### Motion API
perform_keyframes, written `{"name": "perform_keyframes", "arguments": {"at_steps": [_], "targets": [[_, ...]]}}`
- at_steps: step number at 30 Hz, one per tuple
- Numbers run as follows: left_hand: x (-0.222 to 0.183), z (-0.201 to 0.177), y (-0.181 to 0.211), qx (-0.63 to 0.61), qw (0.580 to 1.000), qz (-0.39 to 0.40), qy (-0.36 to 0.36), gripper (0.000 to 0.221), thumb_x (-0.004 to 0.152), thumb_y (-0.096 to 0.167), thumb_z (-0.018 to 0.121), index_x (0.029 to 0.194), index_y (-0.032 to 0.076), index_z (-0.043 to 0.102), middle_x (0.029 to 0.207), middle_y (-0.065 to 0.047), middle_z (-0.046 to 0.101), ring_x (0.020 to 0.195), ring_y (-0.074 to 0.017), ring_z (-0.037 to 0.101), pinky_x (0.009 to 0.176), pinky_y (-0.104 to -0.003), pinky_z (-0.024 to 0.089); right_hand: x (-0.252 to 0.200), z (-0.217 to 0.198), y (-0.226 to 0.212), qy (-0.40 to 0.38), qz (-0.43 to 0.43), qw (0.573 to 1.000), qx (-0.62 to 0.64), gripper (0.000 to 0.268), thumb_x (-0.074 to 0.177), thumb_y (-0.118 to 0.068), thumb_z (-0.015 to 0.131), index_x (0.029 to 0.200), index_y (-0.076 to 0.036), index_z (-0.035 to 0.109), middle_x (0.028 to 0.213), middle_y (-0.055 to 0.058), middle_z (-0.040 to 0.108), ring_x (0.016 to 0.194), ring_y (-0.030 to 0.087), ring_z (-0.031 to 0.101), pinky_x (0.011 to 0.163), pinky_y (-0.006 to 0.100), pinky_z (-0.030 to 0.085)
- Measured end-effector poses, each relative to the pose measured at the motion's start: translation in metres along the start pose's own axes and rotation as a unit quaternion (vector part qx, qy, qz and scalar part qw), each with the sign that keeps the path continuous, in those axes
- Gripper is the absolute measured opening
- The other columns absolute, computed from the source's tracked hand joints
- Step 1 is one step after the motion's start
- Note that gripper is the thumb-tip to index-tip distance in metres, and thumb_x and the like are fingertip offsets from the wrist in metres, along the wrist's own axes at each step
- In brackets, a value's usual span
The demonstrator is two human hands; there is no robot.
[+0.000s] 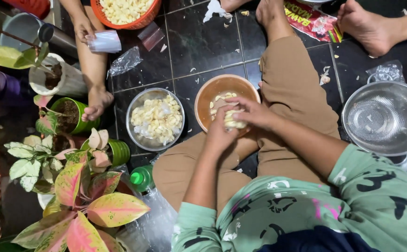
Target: Bagging peeled garlic cloves into small plastic bags while sitting on the floor.
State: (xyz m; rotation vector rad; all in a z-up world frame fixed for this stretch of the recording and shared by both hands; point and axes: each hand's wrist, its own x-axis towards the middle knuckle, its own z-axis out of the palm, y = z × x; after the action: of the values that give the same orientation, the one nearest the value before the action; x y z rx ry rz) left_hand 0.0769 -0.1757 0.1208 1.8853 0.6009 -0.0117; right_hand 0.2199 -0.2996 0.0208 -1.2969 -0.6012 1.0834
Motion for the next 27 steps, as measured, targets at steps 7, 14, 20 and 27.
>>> {"name": "perform_keyframes", "arguments": {"at_steps": [7, 14, 20, 27], "targets": [[0.027, 0.039, -0.079, -0.266, 0.958, -0.004, 0.109, 0.041, 0.075, -0.001, 0.085, 0.112, 0.006, 0.068, 0.089, 0.000, 0.065, 0.078, -0.0056, 0.063, 0.066, -0.016, 0.060, -0.002, -0.006, 0.022, 0.143, 0.023, 0.975, 0.169, 0.046, 0.095, -0.015, 0.068, 0.139, -0.007, 0.054, 0.093, 0.018, 0.072, 0.063, 0.021, 0.074, 0.035, 0.029, 0.061], [0.041, 0.042, -0.089, -0.448, 0.889, 0.042, 0.086, 0.042, 0.085, -0.003, 0.078, 0.123, -0.003, 0.060, 0.102, -0.007, 0.059, 0.082, -0.0130, 0.070, 0.063, -0.025, 0.068, 0.011, -0.007, 0.034, 0.162, -0.069, 0.966, 0.187, 0.036, 0.087, -0.007, 0.077, 0.116, -0.001, 0.058, 0.104, 0.016, 0.069, 0.079, 0.022, 0.075, 0.058, 0.033, 0.067], [0.043, 0.044, -0.095, -0.390, 0.912, 0.046, 0.120, 0.027, 0.084, -0.007, 0.073, 0.109, 0.001, 0.067, 0.099, -0.003, 0.062, 0.086, -0.0063, 0.067, 0.073, -0.019, 0.062, 0.002, 0.005, 0.013, 0.112, -0.121, 0.986, -0.010, 0.023, 0.093, -0.018, 0.074, 0.112, -0.007, 0.068, 0.113, 0.010, 0.071, 0.108, 0.017, 0.063, 0.092, 0.033, 0.053], [0.039, 0.045, -0.086, -0.208, 0.960, 0.125, 0.143, 0.034, 0.073, -0.015, 0.058, 0.097, 0.005, 0.070, 0.131, -0.017, 0.045, 0.113, -0.0240, 0.057, 0.082, -0.019, 0.053, 0.006, 0.003, 0.026, 0.058, -0.053, 0.987, -0.137, 0.028, 0.105, -0.022, 0.056, 0.123, -0.007, 0.071, 0.102, 0.013, 0.073, 0.101, 0.023, 0.064, 0.094, 0.043, 0.052]]}}
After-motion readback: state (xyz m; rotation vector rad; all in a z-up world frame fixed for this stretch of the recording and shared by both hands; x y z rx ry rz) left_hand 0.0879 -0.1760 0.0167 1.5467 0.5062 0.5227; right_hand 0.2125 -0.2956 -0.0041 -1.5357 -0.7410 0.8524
